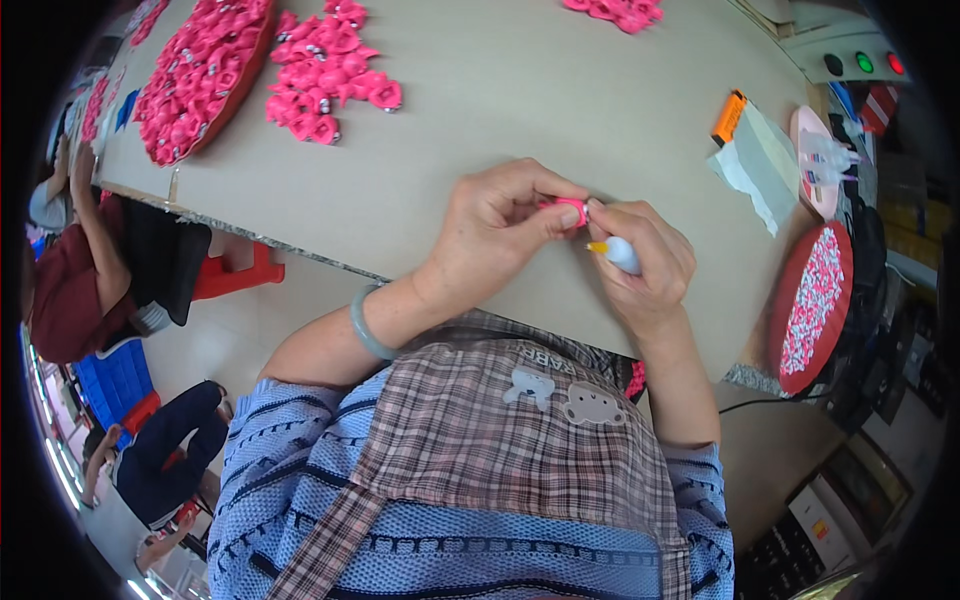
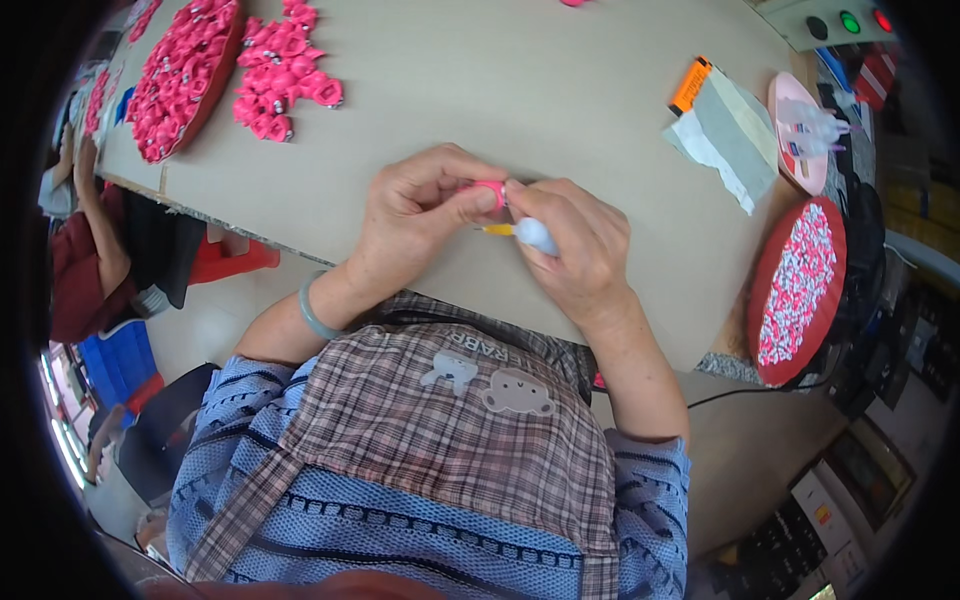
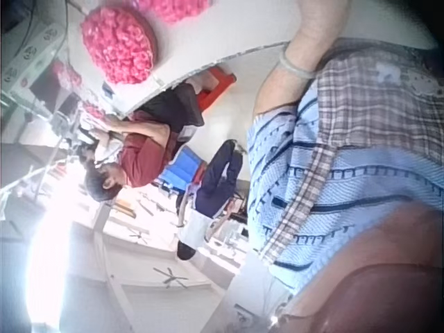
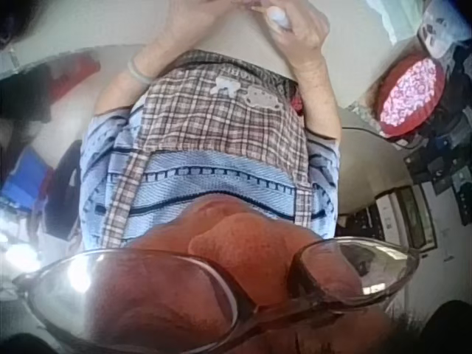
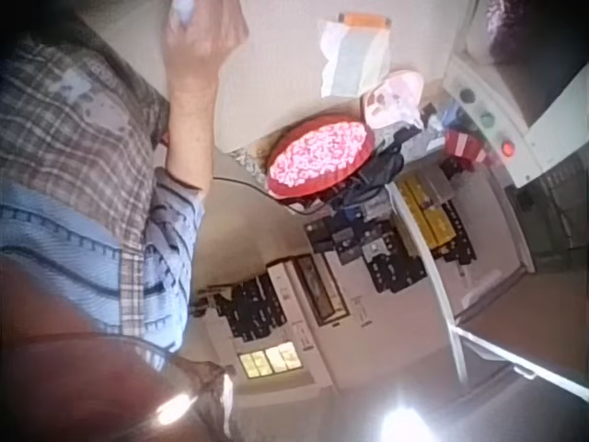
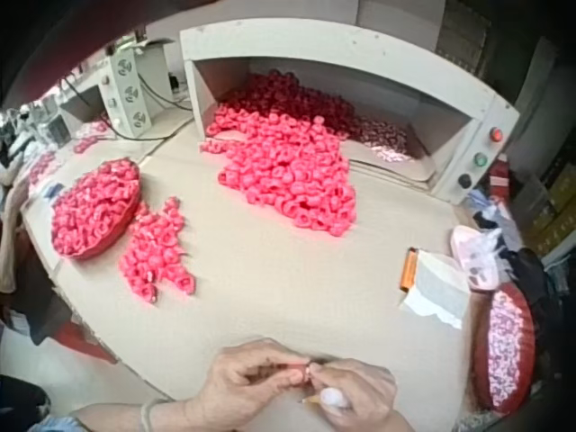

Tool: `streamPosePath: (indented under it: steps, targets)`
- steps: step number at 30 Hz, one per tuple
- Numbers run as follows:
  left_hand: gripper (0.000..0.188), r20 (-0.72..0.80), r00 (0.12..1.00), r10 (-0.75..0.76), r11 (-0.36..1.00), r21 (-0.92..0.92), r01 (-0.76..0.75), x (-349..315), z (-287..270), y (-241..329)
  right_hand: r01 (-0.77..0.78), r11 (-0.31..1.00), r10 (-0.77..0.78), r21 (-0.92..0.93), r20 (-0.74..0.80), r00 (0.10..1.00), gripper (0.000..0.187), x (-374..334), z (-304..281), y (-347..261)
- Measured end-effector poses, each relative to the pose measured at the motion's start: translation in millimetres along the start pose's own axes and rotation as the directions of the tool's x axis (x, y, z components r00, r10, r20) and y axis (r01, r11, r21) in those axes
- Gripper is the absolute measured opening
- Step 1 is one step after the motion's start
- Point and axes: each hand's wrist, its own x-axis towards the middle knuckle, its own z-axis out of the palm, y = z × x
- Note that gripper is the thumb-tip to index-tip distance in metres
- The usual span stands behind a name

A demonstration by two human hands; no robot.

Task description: The person applies glue to toy parts using a squeeze bottle, attaches small decorative pieces onto them by hand, and retrieves additional parts from an upper tray onto the table.

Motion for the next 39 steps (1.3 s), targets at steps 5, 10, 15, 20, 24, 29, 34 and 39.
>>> streamPosePath:
  steps: [5,10,15,20,24,29,34,39]
  targets:
    - [0.013,-0.082,0.997,0.012,0.998,-0.057,-0.017,1.2,13.4,-1.1,0.017,1.000,-0.017,0.008,0.017,1.000,0.021,0.1,-9.1,2.8]
    - [0.013,-0.061,0.998,0.030,1.000,0.000,-0.030,2.8,9.3,1.1,0.004,1.000,-0.004,0.015,-0.009,1.000,0.022,-1.0,-4.5,3.0]
    - [0.014,-0.068,0.997,0.035,0.999,0.010,-0.034,3.1,8.7,1.8,0.008,1.000,-0.008,0.012,-0.021,1.000,0.023,-0.9,-2.7,3.8]
    - [0.014,-0.063,0.998,0.025,1.000,0.003,-0.025,3.1,7.6,0.5,0.006,1.000,-0.006,0.018,-0.029,1.000,0.023,-1.6,-1.5,4.2]
    - [0.014,-0.062,0.998,0.026,1.000,0.008,-0.026,2.3,7.4,1.3,0.000,1.000,0.000,0.010,-0.029,1.000,0.024,-1.2,-1.4,2.8]
    - [0.016,-0.056,0.998,0.004,1.000,-0.017,-0.005,2.8,7.1,2.1,0.014,1.000,-0.013,0.021,-0.040,0.999,0.024,-0.9,-1.6,3.4]
    - [0.017,-0.047,0.999,-0.002,1.000,-0.019,0.001,4.2,6.3,4.5,-0.065,0.994,0.070,0.087,-0.053,0.996,0.024,-0.4,-2.5,0.5]
    - [0.018,-0.015,0.999,-0.031,0.997,-0.071,0.030,5.8,2.8,6.2,-0.279,0.923,0.287,0.266,0.008,0.958,0.019,0.3,-6.9,-4.1]
